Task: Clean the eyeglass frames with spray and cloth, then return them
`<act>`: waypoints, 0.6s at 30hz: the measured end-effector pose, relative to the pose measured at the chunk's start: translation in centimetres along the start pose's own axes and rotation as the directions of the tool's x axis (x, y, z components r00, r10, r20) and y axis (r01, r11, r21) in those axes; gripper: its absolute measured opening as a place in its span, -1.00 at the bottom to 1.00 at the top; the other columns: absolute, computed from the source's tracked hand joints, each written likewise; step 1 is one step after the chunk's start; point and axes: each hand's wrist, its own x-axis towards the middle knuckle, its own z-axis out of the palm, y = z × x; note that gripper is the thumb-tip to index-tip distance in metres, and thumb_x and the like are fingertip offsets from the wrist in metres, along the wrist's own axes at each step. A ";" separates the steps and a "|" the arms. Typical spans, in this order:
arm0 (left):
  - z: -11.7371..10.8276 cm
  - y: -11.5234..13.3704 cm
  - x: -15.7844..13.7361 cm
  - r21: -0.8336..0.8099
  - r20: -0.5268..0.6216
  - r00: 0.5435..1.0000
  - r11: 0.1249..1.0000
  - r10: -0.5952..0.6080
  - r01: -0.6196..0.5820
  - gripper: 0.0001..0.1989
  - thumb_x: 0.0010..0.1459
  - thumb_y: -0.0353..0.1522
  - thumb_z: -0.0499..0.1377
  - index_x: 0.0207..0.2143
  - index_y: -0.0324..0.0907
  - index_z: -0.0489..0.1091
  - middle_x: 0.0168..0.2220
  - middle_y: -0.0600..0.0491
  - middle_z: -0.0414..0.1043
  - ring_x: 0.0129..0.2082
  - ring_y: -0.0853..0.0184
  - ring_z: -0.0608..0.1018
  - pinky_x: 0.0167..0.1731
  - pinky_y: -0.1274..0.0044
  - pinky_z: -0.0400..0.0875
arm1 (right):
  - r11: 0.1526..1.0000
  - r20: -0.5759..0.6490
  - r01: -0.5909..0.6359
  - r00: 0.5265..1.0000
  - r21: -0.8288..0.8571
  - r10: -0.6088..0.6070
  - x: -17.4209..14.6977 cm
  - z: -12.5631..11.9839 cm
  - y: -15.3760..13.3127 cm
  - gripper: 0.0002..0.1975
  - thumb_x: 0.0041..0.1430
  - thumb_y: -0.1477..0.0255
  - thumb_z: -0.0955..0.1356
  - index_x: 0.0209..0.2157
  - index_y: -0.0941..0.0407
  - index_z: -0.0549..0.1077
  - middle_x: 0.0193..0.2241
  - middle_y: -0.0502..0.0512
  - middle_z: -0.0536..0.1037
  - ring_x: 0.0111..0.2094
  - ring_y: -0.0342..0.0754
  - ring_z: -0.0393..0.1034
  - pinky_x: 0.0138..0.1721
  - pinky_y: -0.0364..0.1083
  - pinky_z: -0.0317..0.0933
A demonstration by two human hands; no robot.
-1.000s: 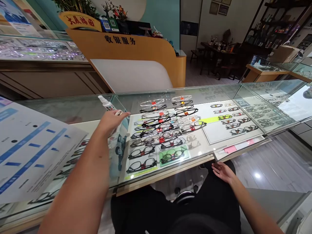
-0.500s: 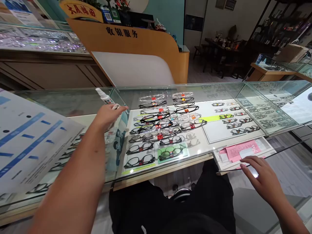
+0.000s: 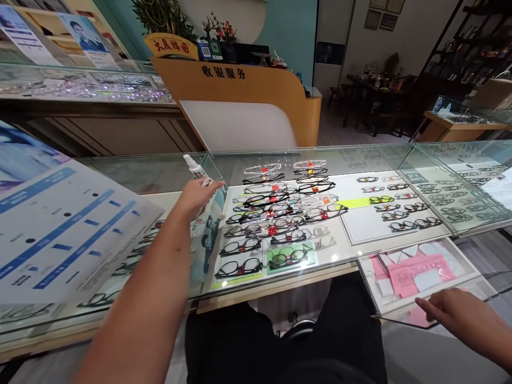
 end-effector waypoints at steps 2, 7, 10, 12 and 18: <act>0.1 -0.1 0.0 -0.016 -0.001 1.000 1.000 0.002 -0.002 -0.69 0.09 -0.14 0.25 -0.49 -0.08 0.22 -0.62 0.19 0.11 -0.54 0.39 0.15 -0.43 0.44 0.05 | 0.996 0.180 0.051 0.983 -0.072 -0.038 1.5 -1.2 -0.8 -0.40 0.38 0.10 0.36 -0.75 -0.03 0.44 -0.70 0.14 0.55 -0.64 0.07 0.46 -0.49 0.04 0.11; -0.1 0.1 -0.1 -0.040 0.003 1.000 0.999 -0.011 0.011 -0.70 0.10 -0.17 0.25 -0.48 -0.10 0.22 -0.64 0.23 0.09 -0.57 0.42 0.14 -0.48 0.49 0.02 | 0.798 0.039 0.602 0.798 -0.032 -0.601 10.8 -6.6 -8.7 -0.71 0.42 0.19 0.37 -0.28 -0.05 0.72 -0.26 0.19 0.77 -0.21 0.13 0.64 -0.14 0.08 0.41; -0.3 0.5 -0.4 -0.060 0.011 1.000 0.998 -0.025 0.025 -0.68 0.10 -0.17 0.26 -0.49 -0.09 0.19 -0.65 0.23 0.10 -0.59 0.43 0.16 -0.50 0.50 0.05 | 0.596 -0.062 0.782 0.596 -0.181 -0.801 17.4 -8.2 -14.8 -0.78 0.43 0.36 0.39 -0.12 0.02 0.74 0.05 0.22 0.75 0.13 0.28 0.56 0.09 0.24 0.41; -0.5 0.6 -0.4 -0.076 0.017 1.000 0.997 -0.026 0.028 -0.68 0.09 -0.17 0.27 -0.49 -0.09 0.19 -0.64 0.24 0.11 -0.60 0.43 0.16 -0.50 0.50 0.07 | 0.523 0.030 0.820 0.543 -0.232 -0.839 20.8 -8.1 -17.7 -0.83 0.36 0.41 0.47 -0.10 0.07 0.75 0.14 0.21 0.71 0.20 0.32 0.51 0.14 0.27 0.39; -0.3 0.3 0.0 -0.090 0.028 1.000 0.996 0.002 0.001 -0.63 0.00 -0.16 0.32 -0.51 -0.08 0.17 -0.64 0.24 0.12 -0.60 0.44 0.18 -0.51 0.51 0.06 | 0.456 0.205 0.862 0.499 -0.222 -0.842 25.0 -6.6 -20.2 -0.87 0.27 0.35 0.56 -0.17 0.06 0.77 0.18 0.18 0.69 0.21 0.28 0.47 0.11 0.21 0.35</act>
